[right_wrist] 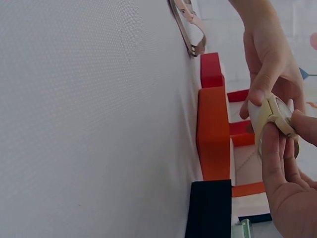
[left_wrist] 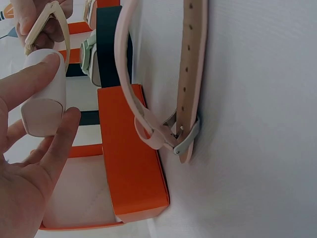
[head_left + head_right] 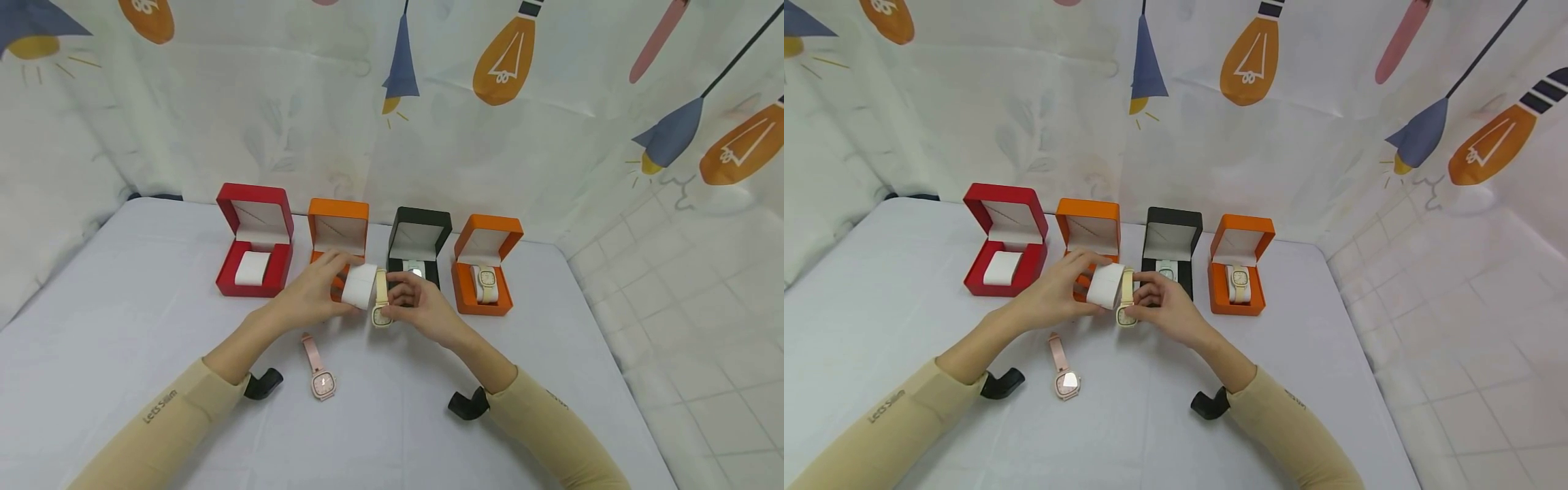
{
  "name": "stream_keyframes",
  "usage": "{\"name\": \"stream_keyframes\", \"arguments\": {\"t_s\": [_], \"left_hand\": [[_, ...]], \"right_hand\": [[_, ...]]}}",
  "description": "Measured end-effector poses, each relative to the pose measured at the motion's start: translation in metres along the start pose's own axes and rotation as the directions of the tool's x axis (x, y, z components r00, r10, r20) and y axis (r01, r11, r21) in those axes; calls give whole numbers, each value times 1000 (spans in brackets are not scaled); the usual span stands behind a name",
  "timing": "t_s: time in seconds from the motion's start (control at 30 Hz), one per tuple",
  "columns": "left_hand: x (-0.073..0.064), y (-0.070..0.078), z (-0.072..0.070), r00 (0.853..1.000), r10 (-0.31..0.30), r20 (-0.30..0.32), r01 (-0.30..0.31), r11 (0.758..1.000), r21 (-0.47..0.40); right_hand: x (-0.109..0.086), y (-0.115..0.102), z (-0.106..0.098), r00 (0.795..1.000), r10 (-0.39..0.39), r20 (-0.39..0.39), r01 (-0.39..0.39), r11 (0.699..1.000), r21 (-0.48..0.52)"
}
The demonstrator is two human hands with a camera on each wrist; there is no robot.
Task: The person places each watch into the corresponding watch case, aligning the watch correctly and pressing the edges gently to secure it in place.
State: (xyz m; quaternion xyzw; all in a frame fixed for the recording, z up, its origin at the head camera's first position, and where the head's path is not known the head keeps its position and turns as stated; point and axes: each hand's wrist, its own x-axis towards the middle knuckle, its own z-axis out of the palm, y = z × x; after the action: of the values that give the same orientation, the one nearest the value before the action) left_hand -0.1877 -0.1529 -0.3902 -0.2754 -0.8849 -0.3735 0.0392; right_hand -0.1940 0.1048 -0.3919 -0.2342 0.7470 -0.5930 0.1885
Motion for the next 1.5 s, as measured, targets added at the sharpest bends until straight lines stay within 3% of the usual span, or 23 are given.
{"name": "stream_keyframes", "arguments": {"t_s": [0.93, 1.5], "left_hand": [[1, 0, 3, 1000, -8, -1, 8, 1000, -13], [1, 3, 3, 1000, -26, 4, 26, 1000, -5]], "right_hand": [[-1, 0, 0, 999, 45, -15, -44, 997, 56], [2, 6, -3, 1000, 24, -17, -24, 1000, 7]]}}
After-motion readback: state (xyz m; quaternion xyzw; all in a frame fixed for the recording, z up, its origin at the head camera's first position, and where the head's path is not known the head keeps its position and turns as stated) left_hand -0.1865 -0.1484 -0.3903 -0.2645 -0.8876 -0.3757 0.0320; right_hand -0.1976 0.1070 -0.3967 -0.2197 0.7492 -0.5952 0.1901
